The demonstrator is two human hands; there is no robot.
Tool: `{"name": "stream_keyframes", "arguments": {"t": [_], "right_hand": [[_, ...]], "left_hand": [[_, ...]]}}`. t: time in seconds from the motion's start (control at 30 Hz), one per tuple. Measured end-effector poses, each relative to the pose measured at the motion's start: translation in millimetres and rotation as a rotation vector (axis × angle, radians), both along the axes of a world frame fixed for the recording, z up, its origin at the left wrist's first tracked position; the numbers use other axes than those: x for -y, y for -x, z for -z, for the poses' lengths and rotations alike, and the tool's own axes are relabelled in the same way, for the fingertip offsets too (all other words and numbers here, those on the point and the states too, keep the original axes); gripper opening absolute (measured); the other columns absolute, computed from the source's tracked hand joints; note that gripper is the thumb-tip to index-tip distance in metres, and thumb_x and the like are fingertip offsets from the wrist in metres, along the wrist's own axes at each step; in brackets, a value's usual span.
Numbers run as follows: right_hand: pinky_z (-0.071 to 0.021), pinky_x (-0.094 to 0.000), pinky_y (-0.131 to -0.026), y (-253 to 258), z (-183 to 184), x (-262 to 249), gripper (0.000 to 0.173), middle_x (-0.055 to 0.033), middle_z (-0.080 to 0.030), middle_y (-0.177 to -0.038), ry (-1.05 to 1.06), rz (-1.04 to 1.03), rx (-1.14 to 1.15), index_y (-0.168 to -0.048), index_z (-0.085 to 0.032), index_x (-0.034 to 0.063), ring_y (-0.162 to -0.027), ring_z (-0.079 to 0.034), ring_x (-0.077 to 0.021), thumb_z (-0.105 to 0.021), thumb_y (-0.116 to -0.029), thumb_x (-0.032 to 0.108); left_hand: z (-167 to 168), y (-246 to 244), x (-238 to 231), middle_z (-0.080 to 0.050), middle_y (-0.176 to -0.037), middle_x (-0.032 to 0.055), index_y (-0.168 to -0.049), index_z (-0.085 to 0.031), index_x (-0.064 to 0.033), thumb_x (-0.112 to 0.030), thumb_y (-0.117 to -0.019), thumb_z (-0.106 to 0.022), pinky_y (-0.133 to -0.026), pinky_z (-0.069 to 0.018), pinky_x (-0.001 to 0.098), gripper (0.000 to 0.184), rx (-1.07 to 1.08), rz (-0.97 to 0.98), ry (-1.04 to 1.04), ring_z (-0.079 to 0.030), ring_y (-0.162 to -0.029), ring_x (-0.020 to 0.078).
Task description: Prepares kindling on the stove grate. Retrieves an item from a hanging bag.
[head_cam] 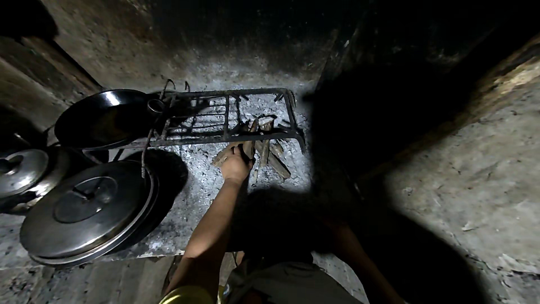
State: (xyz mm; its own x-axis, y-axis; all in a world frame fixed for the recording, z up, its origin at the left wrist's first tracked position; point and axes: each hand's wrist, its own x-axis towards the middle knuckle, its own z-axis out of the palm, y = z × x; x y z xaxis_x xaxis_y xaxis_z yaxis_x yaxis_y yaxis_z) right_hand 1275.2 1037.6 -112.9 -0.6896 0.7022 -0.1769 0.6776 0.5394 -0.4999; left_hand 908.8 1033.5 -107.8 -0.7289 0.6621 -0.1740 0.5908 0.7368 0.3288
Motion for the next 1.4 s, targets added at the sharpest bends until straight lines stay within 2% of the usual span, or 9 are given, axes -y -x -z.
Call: {"name": "stream_keyframes", "arguments": {"t": [0.3, 0.43, 0.83, 1.1, 1.17, 1.23, 1.3, 1.33, 1.4], "right_hand": [[-0.0483, -0.0552, -0.107, 0, 0, 0, 0.034, -0.0153, -0.071, -0.128, -0.019, -0.026, -0.031, -0.13, -0.071, 0.0073, -0.122, -0.066, -0.0357, -0.062, -0.1026, 0.025], [-0.0463, -0.0559, -0.11, 0, -1, -1, 0.036, -0.0157, -0.068, -0.132, 0.015, -0.027, -0.003, -0.134, -0.069, 0.0085, -0.125, -0.063, -0.0364, -0.061, -0.1036, 0.027], [-0.0449, -0.058, -0.11, -9, 3, -3, 0.036, -0.0149, -0.068, -0.133, -0.005, -0.042, -0.009, -0.134, -0.069, 0.0095, -0.127, -0.062, -0.0359, -0.062, -0.1031, 0.026], [-0.0432, -0.0519, -0.115, -13, -25, -7, 0.045, -0.0143, -0.061, -0.144, 0.032, 0.032, 0.085, -0.145, -0.06, 0.0127, -0.135, -0.057, -0.0339, -0.057, -0.1054, 0.032], [-0.044, -0.0539, -0.113, -16, -46, -10, 0.045, -0.0133, -0.059, -0.147, 0.022, 0.063, 0.03, -0.146, -0.059, 0.0137, -0.135, -0.056, -0.0351, -0.058, -0.1049, 0.032], [-0.0469, -0.057, -0.109, -26, -75, -7, 0.042, -0.0144, -0.063, -0.142, -0.148, 0.017, -0.107, -0.141, -0.064, 0.011, -0.13, -0.06, -0.0376, -0.059, -0.104, 0.031], [-0.051, -0.0477, -0.104, -38, -109, 0, 0.035, -0.0115, -0.071, -0.129, -0.44, -0.053, -0.363, -0.129, -0.073, 0.0114, -0.12, -0.067, -0.0296, -0.058, -0.1033, 0.03], [-0.0492, -0.0419, -0.105, -43, -129, 3, 0.031, -0.0101, -0.073, -0.125, -0.516, -0.087, -0.483, -0.125, -0.073, 0.0122, -0.119, -0.066, -0.0244, -0.057, -0.1056, 0.029], [-0.047, -0.0368, -0.108, -45, -147, 4, 0.023, -0.0074, -0.074, -0.119, -0.604, -0.112, -0.686, -0.121, -0.072, 0.0121, -0.12, -0.066, -0.0193, -0.055, -0.1074, 0.021]], "left_hand": [[-6, -4, 0, -0.053, -0.145, 0.0252, -0.146, -0.051, -0.0087, -0.044, -0.09, -0.075, -0.089, -0.0548, 0.0651, 0.071, 0.04, -0.02, -0.006, -0.066, -0.114, 0.0454], [-2, -5, 0, -0.052, -0.146, 0.0252, -0.144, -0.051, -0.006, -0.043, -0.0897, -0.076, -0.088, -0.0552, 0.0653, 0.07, 0.052, -0.024, -0.018, -0.065, -0.114, 0.0467], [6, -1, 0, -0.053, -0.144, 0.0252, -0.146, -0.05, -0.0081, -0.043, -0.0889, -0.076, -0.089, -0.0545, 0.066, 0.071, 0.043, -0.021, -0.03, -0.065, -0.114, 0.0464], [-2, -7, 3, -0.051, -0.147, 0.0255, -0.145, -0.051, -0.0091, -0.046, -0.0893, -0.074, -0.089, -0.0544, 0.0664, 0.071, 0.036, -0.051, -0.027, -0.065, -0.115, 0.0466], [-7, -12, 11, -0.048, -0.149, 0.0262, -0.147, -0.05, -0.01, -0.049, -0.0908, -0.072, -0.088, -0.0543, 0.0666, 0.072, 0.015, -0.067, -0.04, -0.065, -0.113, 0.0473], [-15, -23, 27, -0.047, -0.151, 0.0254, -0.15, -0.047, -0.0122, -0.049, -0.0928, -0.07, -0.087, -0.0557, 0.0652, 0.072, 0.009, -0.067, -0.063, -0.067, -0.11, 0.046], [-24, -45, 54, -0.047, -0.151, 0.025, -0.152, -0.046, -0.0108, -0.046, -0.0967, -0.066, -0.089, -0.0556, 0.0633, 0.068, 0.035, -0.006, -0.062, -0.067, -0.112, 0.0449], [-24, -60, 71, -0.049, -0.15, 0.0243, -0.151, -0.047, -0.0104, -0.045, -0.0976, -0.064, -0.091, -0.0556, 0.0622, 0.066, 0.044, 0.045, -0.046, -0.067, -0.113, 0.0441], [-25, -90, 106, -0.056, -0.144, 0.0224, -0.147, -0.054, -0.0115, -0.045, -0.0993, -0.061, -0.094, -0.0544, 0.0624, 0.059, 0.097, 0.153, 0.032, -0.067, -0.115, 0.043]]}}
